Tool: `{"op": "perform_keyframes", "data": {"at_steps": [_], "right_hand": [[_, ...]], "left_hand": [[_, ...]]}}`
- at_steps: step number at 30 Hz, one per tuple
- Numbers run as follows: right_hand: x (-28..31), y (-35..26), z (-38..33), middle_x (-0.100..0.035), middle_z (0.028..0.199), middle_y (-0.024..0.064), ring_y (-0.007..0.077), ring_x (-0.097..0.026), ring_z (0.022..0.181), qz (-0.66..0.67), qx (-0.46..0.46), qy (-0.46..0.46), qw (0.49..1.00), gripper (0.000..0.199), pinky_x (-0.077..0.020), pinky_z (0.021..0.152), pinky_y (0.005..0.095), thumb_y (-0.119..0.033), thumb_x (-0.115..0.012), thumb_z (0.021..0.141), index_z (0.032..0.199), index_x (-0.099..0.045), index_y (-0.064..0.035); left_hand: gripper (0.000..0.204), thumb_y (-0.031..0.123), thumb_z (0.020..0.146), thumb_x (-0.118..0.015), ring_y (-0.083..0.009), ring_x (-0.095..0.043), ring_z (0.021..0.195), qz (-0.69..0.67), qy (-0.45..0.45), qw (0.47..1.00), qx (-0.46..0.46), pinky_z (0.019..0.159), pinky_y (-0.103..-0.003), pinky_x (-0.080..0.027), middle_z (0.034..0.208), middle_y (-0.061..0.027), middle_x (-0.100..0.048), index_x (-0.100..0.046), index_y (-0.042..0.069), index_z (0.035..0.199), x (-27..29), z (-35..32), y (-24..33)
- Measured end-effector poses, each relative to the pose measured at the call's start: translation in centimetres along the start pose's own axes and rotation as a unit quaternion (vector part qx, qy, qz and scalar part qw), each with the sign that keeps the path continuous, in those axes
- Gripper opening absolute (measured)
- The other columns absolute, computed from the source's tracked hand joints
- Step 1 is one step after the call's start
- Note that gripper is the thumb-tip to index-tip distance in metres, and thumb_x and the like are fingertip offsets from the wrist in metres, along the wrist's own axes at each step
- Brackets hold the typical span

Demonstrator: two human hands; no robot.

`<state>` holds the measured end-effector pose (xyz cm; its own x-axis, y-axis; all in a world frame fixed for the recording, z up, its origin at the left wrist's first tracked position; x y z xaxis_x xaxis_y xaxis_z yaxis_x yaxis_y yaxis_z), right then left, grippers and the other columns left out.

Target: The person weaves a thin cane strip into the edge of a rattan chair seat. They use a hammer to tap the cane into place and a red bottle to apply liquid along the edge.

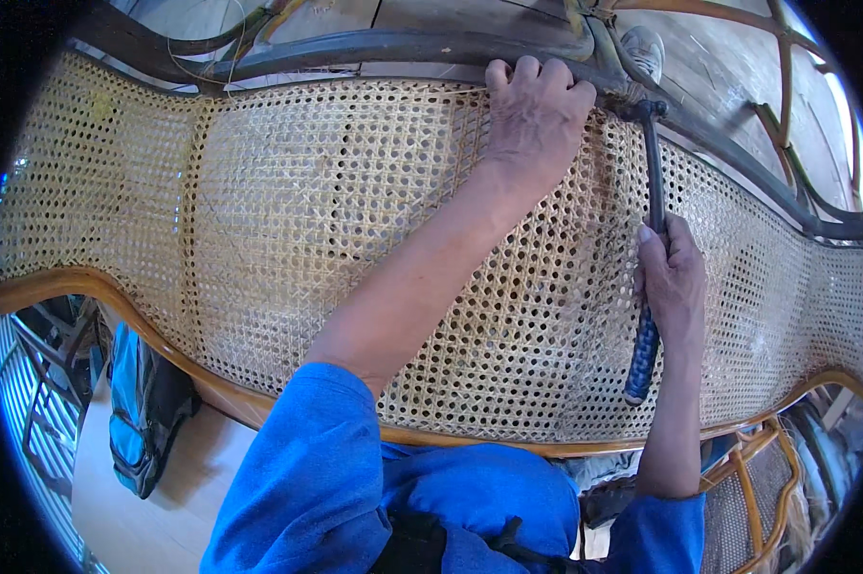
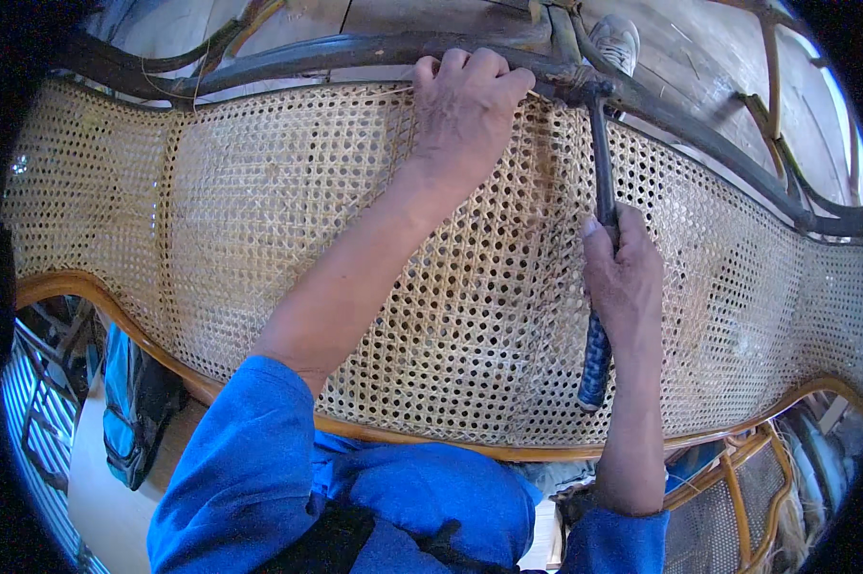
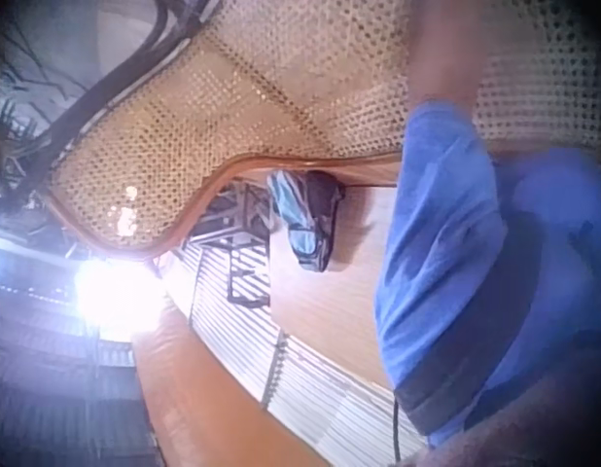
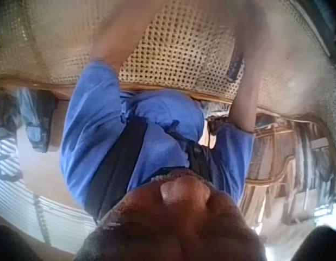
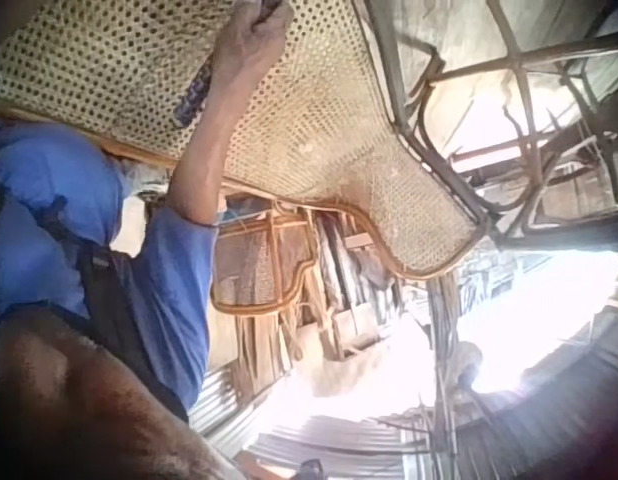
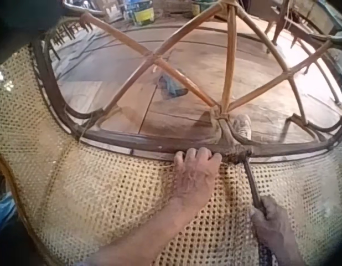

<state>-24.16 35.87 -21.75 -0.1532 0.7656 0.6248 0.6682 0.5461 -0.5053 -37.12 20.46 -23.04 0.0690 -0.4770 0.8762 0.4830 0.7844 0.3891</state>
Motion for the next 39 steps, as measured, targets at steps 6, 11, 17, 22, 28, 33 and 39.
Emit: {"op": "perform_keyframes", "data": {"at_steps": [6, 11, 17, 22, 28, 33, 39], "right_hand": [[-0.1, -1.0, -0.3, -0.052, 0.065, 0.0083, 0.0154, -0.05, 0.056, -0.038, 0.06, 0.026, 0.997, 0.025, -0.0432, 0.053, 0.0308, -0.024, -0.056, 0.093, 0.105, -0.056, -0.0017], [-0.1, -1.7, -0.6, -0.053, 0.067, 0.01, 0.0175, -0.052, 0.058, -0.034, 0.03, 0.012, 0.999, 0.026, -0.0442, 0.056, 0.0331, -0.023, -0.056, 0.093, 0.109, -0.056, -0.002], [-0.2, -1.5, -0.3, -0.052, 0.066, 0.0109, 0.0193, -0.051, 0.056, -0.076, 0.067, 0.024, 0.995, 0.026, -0.0439, 0.055, 0.0347, -0.021, -0.057, 0.092, 0.11, -0.055, -0.0023], [0.2, -2.5, -0.9, -0.052, 0.066, 0.0109, 0.019, -0.051, 0.056, -0.056, 0.077, 0.043, 0.995, 0.024, -0.0437, 0.055, 0.0342, -0.02, -0.058, 0.091, 0.108, -0.055, -0.0026], [0.9, -3.5, -1.5, -0.053, 0.066, 0.0114, 0.0193, -0.052, 0.057, -0.041, 0.14, 0.107, 0.983, 0.022, -0.0438, 0.055, 0.0341, -0.019, -0.057, 0.091, 0.106, -0.055, -0.0023], [0.1, -3.6, -1.0, -0.053, 0.065, 0.0122, 0.0204, -0.052, 0.056, -0.059, 0.105, 0.073, 0.99, 0.021, -0.0436, 0.055, 0.0353, -0.021, -0.057, 0.092, 0.103, -0.055, -0.0022], [0.1, -2.6, -0.8, -0.053, 0.064, 0.0136, 0.0219, -0.053, 0.055, -0.038, 0.099, 0.078, 0.991, 0.019, -0.0442, 0.054, 0.037, -0.021, -0.056, 0.092, 0.096, -0.054, -0.0018]], "left_hand": [[0.023, 0.007, 0.078, -0.057, -0.0237, -0.052, 0.093, 0.019, 0.001, 1.0, 0.003, 0.086, -0.046, -0.033, 0.091, -0.0022, -0.058, -0.07, 0.017, 0.094, -0.2, -0.1, 0.1], [0.022, 0.007, 0.078, -0.057, -0.0232, -0.052, 0.093, -0.01, 0.023, 1.0, 0.003, 0.086, -0.046, -0.032, 0.091, -0.0023, -0.058, -0.069, 0.016, 0.094, -0.2, -0.1, 0.0], [0.021, 0.006, 0.078, -0.057, -0.0229, -0.053, 0.093, 0.006, 0.007, 1.0, -0.002, 0.088, -0.045, -0.032, 0.092, -0.0021, -0.058, -0.068, 0.015, 0.093, -0.3, -0.1, 0.2], [0.02, 0.008, 0.08, -0.056, -0.0226, -0.053, 0.094, 0.013, -0.018, 1.0, 0.0, 0.089, -0.046, -0.032, 0.093, -0.0027, -0.057, -0.068, 0.014, 0.095, -0.5, -0.1, 0.2], [0.02, 0.009, 0.082, -0.056, -0.0227, -0.052, 0.096, 0.014, -0.015, 1.0, -0.003, 0.091, -0.046, -0.031, 0.094, -0.0031, -0.056, -0.069, 0.015, 0.096, -0.4, -0.3, 0.2], [0.02, 0.008, 0.081, -0.056, -0.0226, -0.052, 0.094, 0.014, -0.012, 1.0, -0.002, 0.09, -0.046, -0.031, 0.093, -0.0028, -0.056, -0.069, 0.015, 0.094, -0.4, -0.2, 0.3], [0.021, 0.007, 0.079, -0.056, -0.0224, -0.052, 0.093, 0.006, 0.005, 1.0, -0.006, 0.087, -0.045, -0.032, 0.092, -0.0019, -0.056, -0.069, 0.015, 0.094, -0.5, -0.2, 0.2]]}}
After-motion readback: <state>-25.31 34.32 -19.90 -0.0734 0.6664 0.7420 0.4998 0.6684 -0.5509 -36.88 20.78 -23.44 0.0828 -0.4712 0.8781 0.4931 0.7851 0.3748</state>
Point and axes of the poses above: each hand's wrist, its own z-axis towards the middle knuckle, its own x-axis out of the back of the hand, y = z × x, the point moved 8 cm from there along z, towards the middle knuckle
